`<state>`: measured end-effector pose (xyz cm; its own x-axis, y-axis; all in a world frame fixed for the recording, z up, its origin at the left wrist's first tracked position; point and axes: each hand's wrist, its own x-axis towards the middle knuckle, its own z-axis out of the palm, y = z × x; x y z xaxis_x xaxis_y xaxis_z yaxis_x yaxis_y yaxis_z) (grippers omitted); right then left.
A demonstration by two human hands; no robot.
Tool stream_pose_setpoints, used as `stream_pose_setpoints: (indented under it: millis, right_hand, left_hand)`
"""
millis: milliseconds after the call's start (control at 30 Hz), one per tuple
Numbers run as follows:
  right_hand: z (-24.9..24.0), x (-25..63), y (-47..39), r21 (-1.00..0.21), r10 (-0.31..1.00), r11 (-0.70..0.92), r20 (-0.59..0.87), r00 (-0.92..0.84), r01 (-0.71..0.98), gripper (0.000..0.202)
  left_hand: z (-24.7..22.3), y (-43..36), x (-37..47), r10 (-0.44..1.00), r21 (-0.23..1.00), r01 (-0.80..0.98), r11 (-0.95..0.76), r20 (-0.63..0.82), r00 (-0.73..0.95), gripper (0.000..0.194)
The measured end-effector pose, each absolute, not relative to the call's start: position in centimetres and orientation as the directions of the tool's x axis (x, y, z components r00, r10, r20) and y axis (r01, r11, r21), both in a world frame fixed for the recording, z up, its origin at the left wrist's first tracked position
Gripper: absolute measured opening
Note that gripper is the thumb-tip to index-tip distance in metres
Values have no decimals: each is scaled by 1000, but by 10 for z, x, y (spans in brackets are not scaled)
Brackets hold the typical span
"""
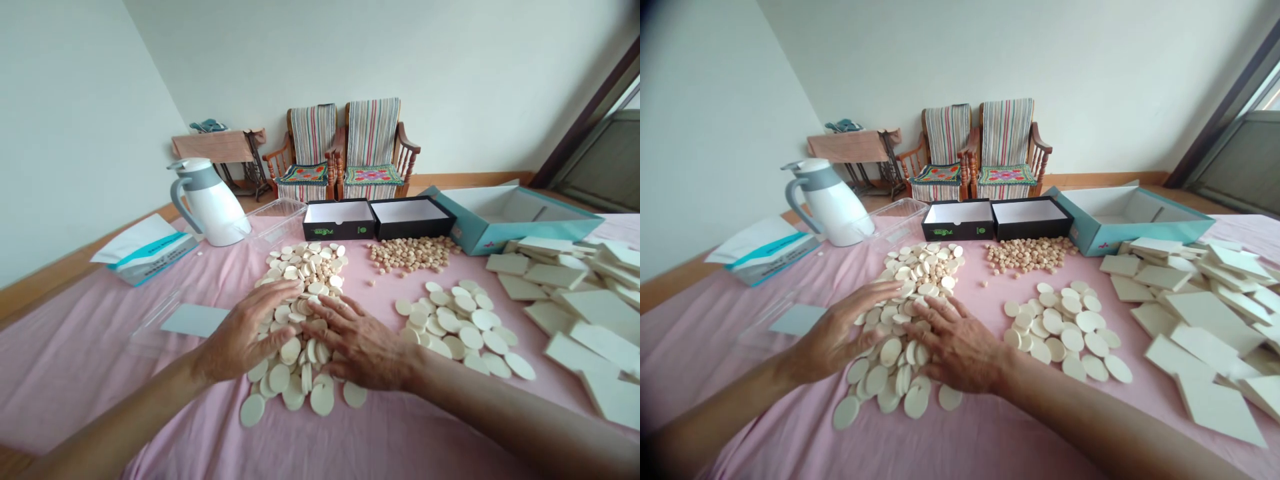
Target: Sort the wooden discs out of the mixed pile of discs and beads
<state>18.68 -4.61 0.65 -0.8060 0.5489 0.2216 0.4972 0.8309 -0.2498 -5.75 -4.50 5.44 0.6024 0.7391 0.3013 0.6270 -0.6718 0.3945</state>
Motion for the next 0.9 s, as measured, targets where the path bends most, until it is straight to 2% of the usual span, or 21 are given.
stream_pose_setpoints:
  millis: [100,167,233,333,467,600,700,900]
  right_hand:
    - [0,182,-22,-205,580,814,238,-779,544,64]
    - [-4,178,-7,-209,607,794,237,-758,571,58]
    - [-4,176,5,-234,663,748,249,-706,621,54]
    - [4,181,5,-293,744,668,285,-605,684,52]
    - [19,203,-40,-356,713,699,281,-643,620,61]
    - [15,214,-90,-375,719,673,128,-683,638,86]
    - [1,207,-97,-378,737,646,84,-671,663,83]
    - [-10,189,-70,-385,713,685,181,-677,618,82]
  left_hand:
    - [48,-69,-74,665,242,624,-743,167,728,91]
    - [40,-82,-77,598,161,580,-799,108,794,103]
    - [30,-90,-76,557,92,550,-830,90,826,99]
    - [18,-89,-71,567,32,567,-823,108,817,81]
    - [10,-80,-67,569,50,567,-822,115,815,75]
    - [10,-76,-63,534,52,532,-845,138,834,70]
    - [11,-73,-58,514,29,515,-857,124,849,64]
    - [14,-49,-54,444,16,447,-894,159,882,48]
